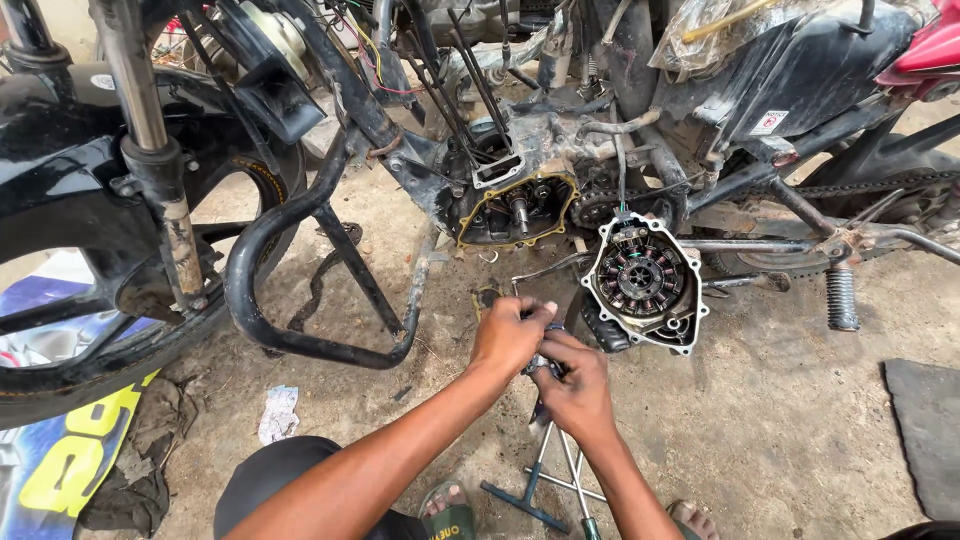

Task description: Cleaning and inspecting internal components of a dismantled motorcycle engine using a cloth and a screwdriver.

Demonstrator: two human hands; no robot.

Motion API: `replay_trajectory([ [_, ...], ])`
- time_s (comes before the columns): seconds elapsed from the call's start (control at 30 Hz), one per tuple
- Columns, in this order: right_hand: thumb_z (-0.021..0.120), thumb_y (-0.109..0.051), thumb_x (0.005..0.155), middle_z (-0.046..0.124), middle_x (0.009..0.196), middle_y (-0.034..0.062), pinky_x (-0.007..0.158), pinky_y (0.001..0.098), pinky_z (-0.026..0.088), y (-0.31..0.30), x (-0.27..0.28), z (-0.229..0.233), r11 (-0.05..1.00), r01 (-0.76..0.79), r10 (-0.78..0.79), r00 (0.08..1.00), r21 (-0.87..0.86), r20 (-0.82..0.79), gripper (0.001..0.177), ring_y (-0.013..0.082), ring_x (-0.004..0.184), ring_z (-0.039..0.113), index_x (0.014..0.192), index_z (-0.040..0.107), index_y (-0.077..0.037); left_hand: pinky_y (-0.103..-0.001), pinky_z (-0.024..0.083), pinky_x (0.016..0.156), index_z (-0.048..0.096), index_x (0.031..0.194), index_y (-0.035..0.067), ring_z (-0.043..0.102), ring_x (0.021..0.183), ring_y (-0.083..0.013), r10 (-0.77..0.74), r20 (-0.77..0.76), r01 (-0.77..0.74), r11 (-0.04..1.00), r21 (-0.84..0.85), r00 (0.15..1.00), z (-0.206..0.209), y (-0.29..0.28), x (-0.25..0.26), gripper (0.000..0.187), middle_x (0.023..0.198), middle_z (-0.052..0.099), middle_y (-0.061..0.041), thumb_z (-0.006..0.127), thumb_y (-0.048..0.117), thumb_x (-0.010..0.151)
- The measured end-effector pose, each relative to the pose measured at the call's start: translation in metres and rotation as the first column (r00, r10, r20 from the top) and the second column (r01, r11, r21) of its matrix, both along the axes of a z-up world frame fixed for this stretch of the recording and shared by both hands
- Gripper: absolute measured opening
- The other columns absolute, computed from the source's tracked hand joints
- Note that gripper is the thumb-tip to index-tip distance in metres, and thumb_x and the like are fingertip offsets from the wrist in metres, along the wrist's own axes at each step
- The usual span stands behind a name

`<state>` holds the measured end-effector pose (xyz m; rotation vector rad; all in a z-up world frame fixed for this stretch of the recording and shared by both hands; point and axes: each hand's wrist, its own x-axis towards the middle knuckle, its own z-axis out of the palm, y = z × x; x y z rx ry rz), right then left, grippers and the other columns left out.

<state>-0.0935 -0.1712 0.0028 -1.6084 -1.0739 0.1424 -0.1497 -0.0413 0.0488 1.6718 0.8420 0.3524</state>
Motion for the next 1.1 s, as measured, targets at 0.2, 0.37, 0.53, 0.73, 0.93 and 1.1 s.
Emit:
replay_trajectory([
  [0.2, 0.052, 0.004, 0.076, 0.078, 0.084, 0.0097, 0.060, 0.0274, 0.064, -0.014, 0.014, -0.008, 0.998, -0.043, 0.056, 0.870, 0.037, -0.489, 0.035, 0.0143, 0.062, 0.074, 0.101, 0.076, 0.003, -0.050, 0.053, 0.063, 0.075, 0.073, -0.006, 0.067, 0.058, -0.0374, -0.026, -0.227, 0.139, 0.856, 0.499, 0.974, 0.040, -0.026, -0.010, 0.054, 0.066, 0.067, -0.028, 0.067, 0.042, 0.096],
  [0.37, 0.076, -0.010, 0.093, 0.069, 0.076, 0.0130, 0.046, 0.0320, 0.049, -0.046, 0.061, -0.025, 0.812, 0.580, -0.451, 0.550, -0.067, -0.703, 0.027, 0.0159, 0.053, 0.061, 0.109, 0.073, 0.011, -0.048, 0.057, 0.070, 0.077, 0.090, 0.000, 0.071, 0.069, -0.0389, -0.254, 0.217, 0.081, 0.804, 0.589, 0.942, 0.029, -0.040, 0.021, 0.028, 0.079, 0.072, -0.026, 0.071, 0.028, 0.088],
  [0.53, 0.070, -0.001, 0.090, 0.072, 0.092, 0.0155, 0.051, 0.0304, 0.062, -0.100, 0.182, -0.038, 0.540, 0.829, -0.414, 0.411, 0.145, -0.812, 0.046, 0.0157, 0.065, 0.072, 0.133, 0.052, 0.004, -0.050, 0.058, 0.088, 0.058, 0.125, -0.001, 0.067, 0.105, -0.0396, -0.315, -0.098, 0.320, 0.802, 0.505, 0.944, 0.002, -0.058, 0.038, 0.048, 0.128, 0.058, -0.026, 0.072, 0.025, 0.088],
  [0.73, 0.059, -0.026, 0.104, 0.069, 0.108, 0.0081, 0.063, 0.0271, 0.054, -0.078, 0.262, -0.142, 0.883, 0.469, -0.276, 0.537, 0.011, -0.797, 0.045, 0.0121, 0.079, 0.065, 0.143, 0.056, -0.002, -0.060, 0.021, 0.119, 0.004, 0.155, -0.006, 0.024, 0.145, -0.0480, 0.014, -0.145, 0.058, 0.875, 0.480, 0.989, -0.044, -0.117, 0.077, 0.126, 0.161, 0.007, -0.036, 0.088, 0.041, 0.075],
  [0.93, 0.053, -0.051, 0.099, 0.074, 0.097, 0.0108, 0.069, 0.0347, 0.064, -0.073, 0.189, -0.051, 0.964, 0.257, -0.018, 0.330, 0.072, -0.944, 0.052, 0.0199, 0.075, 0.073, 0.120, 0.066, -0.005, -0.062, 0.003, 0.119, -0.001, 0.150, -0.012, 0.008, 0.154, -0.0448, 0.155, 0.004, -0.141, 0.888, 0.437, 0.988, -0.068, -0.145, 0.104, 0.147, 0.161, 0.008, -0.035, 0.095, 0.055, 0.061],
  [1.1, 0.070, -0.032, 0.094, 0.075, 0.088, 0.0103, 0.061, 0.0331, 0.060, -0.071, 0.187, -0.046, 0.975, 0.212, -0.025, 0.389, 0.063, -0.921, 0.033, 0.0186, 0.067, 0.071, 0.108, 0.071, -0.003, -0.055, 0.009, 0.124, 0.001, 0.154, -0.008, 0.014, 0.152, -0.0428, 0.197, 0.158, -0.231, 0.942, 0.242, 0.968, -0.044, -0.133, 0.095, 0.147, 0.161, 0.012, -0.034, 0.100, 0.042, 0.057],
])
